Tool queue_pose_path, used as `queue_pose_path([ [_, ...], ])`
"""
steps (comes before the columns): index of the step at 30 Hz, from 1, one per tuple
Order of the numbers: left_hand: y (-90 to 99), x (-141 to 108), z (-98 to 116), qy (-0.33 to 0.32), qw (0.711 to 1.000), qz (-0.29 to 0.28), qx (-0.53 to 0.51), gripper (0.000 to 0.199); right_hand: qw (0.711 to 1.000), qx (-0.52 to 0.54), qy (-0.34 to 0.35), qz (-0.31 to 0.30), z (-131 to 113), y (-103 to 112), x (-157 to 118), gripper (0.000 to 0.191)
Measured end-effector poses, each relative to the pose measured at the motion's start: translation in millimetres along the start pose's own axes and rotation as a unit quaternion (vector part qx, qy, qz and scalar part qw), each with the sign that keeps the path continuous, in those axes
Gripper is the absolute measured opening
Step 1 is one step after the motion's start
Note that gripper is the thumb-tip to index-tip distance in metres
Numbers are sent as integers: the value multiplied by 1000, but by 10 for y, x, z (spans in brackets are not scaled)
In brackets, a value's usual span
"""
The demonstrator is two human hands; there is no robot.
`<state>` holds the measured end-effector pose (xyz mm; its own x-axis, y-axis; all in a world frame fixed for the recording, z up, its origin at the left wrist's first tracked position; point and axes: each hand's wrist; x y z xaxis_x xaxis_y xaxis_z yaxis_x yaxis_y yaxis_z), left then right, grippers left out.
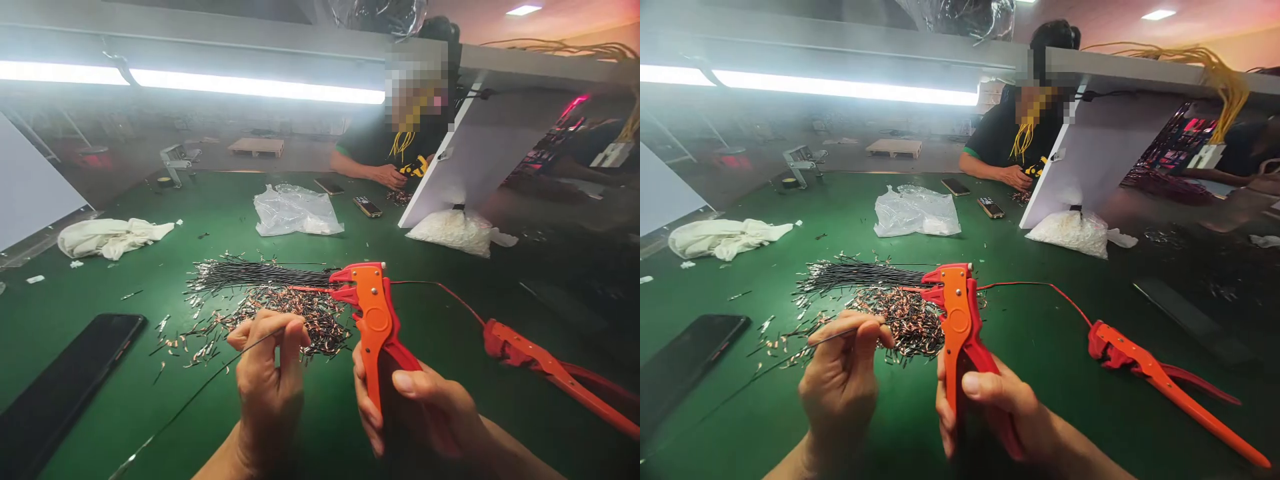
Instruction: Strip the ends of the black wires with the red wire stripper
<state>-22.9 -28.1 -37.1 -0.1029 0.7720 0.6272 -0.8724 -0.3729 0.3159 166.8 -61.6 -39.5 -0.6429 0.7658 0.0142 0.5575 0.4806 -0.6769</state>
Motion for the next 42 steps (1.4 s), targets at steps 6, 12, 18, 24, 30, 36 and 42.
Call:
queue_pose_path([
  [6, 19, -19, 4, -72, 995, -23, 72, 12, 1000, -14, -18, -9, 81, -26, -34, 35],
  [12, 3, -72, 117, -61, 995, -47, 62, 17, 999, -11, -37, -19, 88, -24, -19, 37],
  [18, -4, -73, 155, -71, 993, -72, 63, 23, 999, -7, -39, -15, 128, -27, -22, 36],
  [24, 7, -77, 195, -94, 988, -74, 94, 23, 999, -16, -50, -13, 125, -24, -15, 35],
  [30, 12, -90, 239, -92, 989, -68, 89, 22, 998, -33, -60, -14, 125, -46, 17, 39],
  [36, -7, -109, 220, -64, 993, -72, 74, 25, 997, 38, -43, -42, 140, -26, 23, 33],
  [42, -21, -110, 235, -79, 991, -93, 53, 24, 987, 123, -70, -78, 177, 13, 4, 40],
])
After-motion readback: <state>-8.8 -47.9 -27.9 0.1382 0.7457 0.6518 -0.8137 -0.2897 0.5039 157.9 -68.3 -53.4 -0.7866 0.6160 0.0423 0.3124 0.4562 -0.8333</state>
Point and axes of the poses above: each hand's wrist, its own x-axis towards the middle knuckle, its own y-axis out of the back of the hand, z = x × y, and after that the axes turned 6 degrees about -z, right-handed
